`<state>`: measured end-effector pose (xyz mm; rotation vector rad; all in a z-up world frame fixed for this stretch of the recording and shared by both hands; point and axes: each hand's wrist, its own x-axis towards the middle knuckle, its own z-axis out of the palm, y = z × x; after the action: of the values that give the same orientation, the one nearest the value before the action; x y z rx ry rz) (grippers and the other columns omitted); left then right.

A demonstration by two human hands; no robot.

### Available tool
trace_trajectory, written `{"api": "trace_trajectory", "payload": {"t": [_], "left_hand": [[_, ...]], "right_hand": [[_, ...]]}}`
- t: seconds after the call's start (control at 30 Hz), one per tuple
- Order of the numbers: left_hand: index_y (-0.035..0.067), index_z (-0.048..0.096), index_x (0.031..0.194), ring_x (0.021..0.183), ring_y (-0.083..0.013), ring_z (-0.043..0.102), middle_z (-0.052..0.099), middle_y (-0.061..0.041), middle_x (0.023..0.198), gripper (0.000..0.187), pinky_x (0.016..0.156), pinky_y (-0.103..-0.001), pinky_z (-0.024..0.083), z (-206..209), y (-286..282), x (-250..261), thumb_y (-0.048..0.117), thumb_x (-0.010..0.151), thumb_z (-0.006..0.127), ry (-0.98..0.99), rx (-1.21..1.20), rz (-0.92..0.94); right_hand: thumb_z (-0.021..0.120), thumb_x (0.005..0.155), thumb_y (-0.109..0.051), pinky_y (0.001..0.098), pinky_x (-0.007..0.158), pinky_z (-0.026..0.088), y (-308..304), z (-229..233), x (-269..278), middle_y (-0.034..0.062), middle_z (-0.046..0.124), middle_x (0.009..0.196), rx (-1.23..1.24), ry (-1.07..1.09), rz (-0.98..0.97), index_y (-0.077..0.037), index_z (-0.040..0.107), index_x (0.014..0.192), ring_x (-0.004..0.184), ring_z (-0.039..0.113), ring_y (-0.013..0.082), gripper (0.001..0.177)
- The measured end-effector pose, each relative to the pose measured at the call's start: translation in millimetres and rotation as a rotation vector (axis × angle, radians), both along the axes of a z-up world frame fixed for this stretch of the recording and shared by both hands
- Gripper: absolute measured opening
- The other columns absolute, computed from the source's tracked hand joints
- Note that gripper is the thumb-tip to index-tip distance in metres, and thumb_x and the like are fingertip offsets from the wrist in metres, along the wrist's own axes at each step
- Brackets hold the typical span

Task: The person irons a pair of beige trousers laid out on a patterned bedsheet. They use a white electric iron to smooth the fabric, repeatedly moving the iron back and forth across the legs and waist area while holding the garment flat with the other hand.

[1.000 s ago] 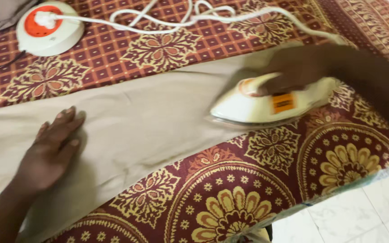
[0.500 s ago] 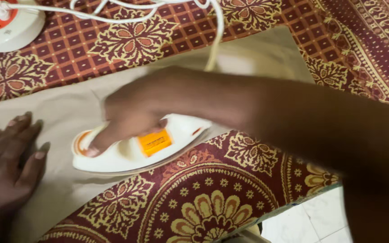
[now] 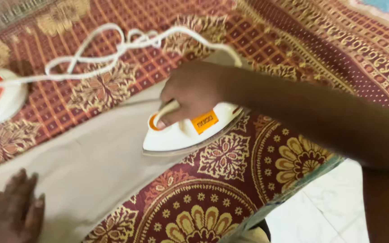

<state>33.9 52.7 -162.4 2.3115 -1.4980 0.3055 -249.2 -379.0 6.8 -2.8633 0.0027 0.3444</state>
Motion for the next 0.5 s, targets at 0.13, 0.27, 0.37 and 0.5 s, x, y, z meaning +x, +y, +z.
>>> {"api": "trace_trajectory", "payload": {"t": [0.13, 0.27, 0.37, 0.5], "left_hand": [[0.012, 0.059, 0.149, 0.155, -0.0363, 0.044, 0.051, -0.021, 0.159, 0.056, 0.127, -0.056, 0.030, -10, 5, 14, 0.029, 0.096, 0.060, -0.017, 0.065, 0.078], [0.003, 0.062, 0.141, 0.136, -0.0405, 0.054, 0.059, -0.026, 0.143, 0.061, 0.112, -0.049, 0.042, 8, -15, 25, 0.026, 0.084, 0.068, 0.080, 0.028, -0.037], [0.009, 0.073, 0.134, 0.071, -0.0483, 0.070, 0.074, -0.022, 0.120, 0.039, 0.071, -0.054, 0.055, 47, -46, -4, 0.019, 0.096, 0.072, 0.380, 0.063, 0.534], [0.006, 0.072, 0.122, 0.104, -0.0255, 0.072, 0.074, -0.013, 0.113, 0.018, 0.098, -0.034, 0.055, 108, -119, -71, 0.015, 0.106, 0.072, -0.086, -0.261, -0.157]], "right_hand": [[0.066, 0.104, -0.047, 0.0311, 0.059, 0.051, -30, -20, -79, 0.0040, 0.071, 0.086, -0.139, -0.949, 0.012, -0.013, 0.074, 0.100, 0.074, 0.067, 0.0144, 0.035], [0.062, 0.104, -0.049, 0.0381, 0.054, 0.051, -71, -54, -167, 0.0065, 0.069, 0.074, 0.029, -0.638, -0.764, -0.012, 0.075, 0.099, 0.058, 0.062, 0.0167, 0.039], [0.066, 0.094, -0.053, 0.0396, 0.068, 0.055, -75, -87, -201, 0.0069, 0.075, 0.088, 0.097, -0.348, -0.920, -0.018, 0.079, 0.104, 0.072, 0.070, 0.0203, 0.039], [0.073, 0.082, -0.054, 0.0369, 0.081, 0.057, -75, -117, -210, 0.0030, 0.078, 0.099, 0.121, -0.354, -0.968, -0.020, 0.080, 0.104, 0.089, 0.074, 0.0206, 0.041]]}}
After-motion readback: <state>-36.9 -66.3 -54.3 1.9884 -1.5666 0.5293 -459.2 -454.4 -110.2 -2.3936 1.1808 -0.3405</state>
